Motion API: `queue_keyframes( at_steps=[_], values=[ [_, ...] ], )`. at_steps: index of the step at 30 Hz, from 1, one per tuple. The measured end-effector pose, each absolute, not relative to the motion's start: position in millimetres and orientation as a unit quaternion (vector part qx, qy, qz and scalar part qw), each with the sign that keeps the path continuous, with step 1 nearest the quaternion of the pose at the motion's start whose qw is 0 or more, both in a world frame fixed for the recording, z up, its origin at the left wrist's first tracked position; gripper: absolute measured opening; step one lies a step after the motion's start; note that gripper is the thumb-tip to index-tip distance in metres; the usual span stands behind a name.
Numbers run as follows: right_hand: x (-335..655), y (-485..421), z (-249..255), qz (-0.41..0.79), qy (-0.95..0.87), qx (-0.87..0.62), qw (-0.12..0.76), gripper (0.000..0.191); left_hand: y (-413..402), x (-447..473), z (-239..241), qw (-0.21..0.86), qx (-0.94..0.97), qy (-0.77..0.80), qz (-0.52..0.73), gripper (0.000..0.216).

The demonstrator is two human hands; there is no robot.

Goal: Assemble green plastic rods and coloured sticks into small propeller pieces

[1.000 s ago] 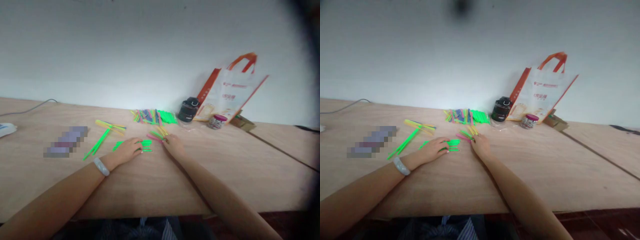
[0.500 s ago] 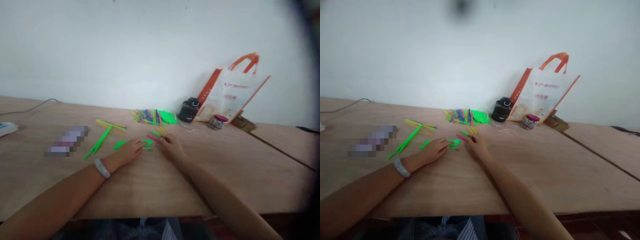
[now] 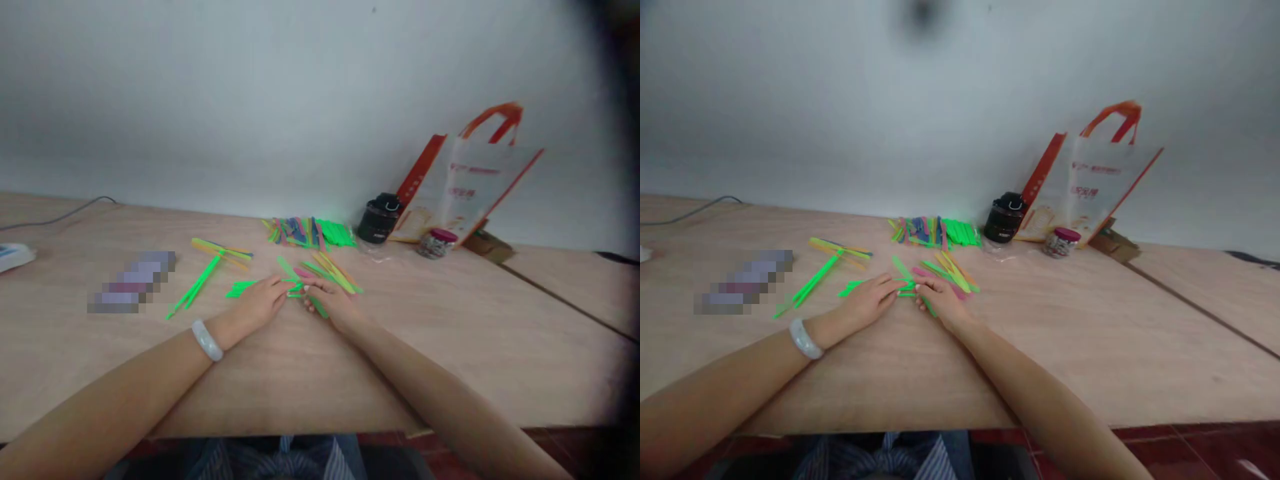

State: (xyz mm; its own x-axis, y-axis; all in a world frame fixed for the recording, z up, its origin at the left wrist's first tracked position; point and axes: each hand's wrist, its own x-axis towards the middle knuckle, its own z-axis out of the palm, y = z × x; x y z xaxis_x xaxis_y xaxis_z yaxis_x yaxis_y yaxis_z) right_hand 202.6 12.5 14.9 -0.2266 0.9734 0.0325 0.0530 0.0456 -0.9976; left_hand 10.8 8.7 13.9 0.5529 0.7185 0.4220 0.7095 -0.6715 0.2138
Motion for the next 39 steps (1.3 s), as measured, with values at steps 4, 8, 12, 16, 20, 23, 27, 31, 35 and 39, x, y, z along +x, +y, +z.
queue_keyframes(
  at_steps=[4, 8, 12, 16, 20, 23, 27, 31, 35, 39],
  values=[
    [201, 8, 17, 0.527, -0.611, -0.426, 0.409, 0.024, 6, 12, 16, -0.004, 0.877, 0.414, 0.246, 0.024],
    [201, 7, 14, 0.502, -0.638, -0.433, 0.391, 0.027, 6, 12, 15, -0.031, 0.885, 0.407, 0.225, 0.024],
    [202, 9, 9, 0.466, -0.667, -0.439, 0.380, 0.027, 5, 13, 14, -0.056, 0.890, 0.406, 0.200, 0.025],
    [202, 11, 5, 0.434, -0.694, -0.437, 0.373, 0.026, 3, 14, 13, -0.071, 0.888, 0.420, 0.175, 0.025],
    [201, 9, 7, 0.405, -0.709, -0.438, 0.376, 0.022, 3, 14, 11, -0.082, 0.884, 0.429, 0.163, 0.021],
    [201, 7, 9, 0.398, -0.718, -0.434, 0.371, 0.022, 4, 14, 9, -0.085, 0.886, 0.425, 0.166, 0.021],
    [200, 6, 10, 0.407, -0.715, -0.436, 0.364, 0.026, 5, 14, 8, -0.091, 0.885, 0.417, 0.187, 0.023],
    [199, 9, 10, 0.398, -0.713, -0.440, 0.375, 0.037, 4, 14, 12, -0.098, 0.877, 0.424, 0.203, 0.022],
    [204, 13, 12, 0.366, -0.703, -0.459, 0.401, 0.044, 12, -4, 26, -0.127, 0.839, 0.472, 0.241, 0.026],
    [211, 16, 13, 0.353, -0.699, -0.468, 0.408, 0.043, 32, -43, 37, -0.137, 0.748, 0.595, 0.259, 0.028]
  ],
)
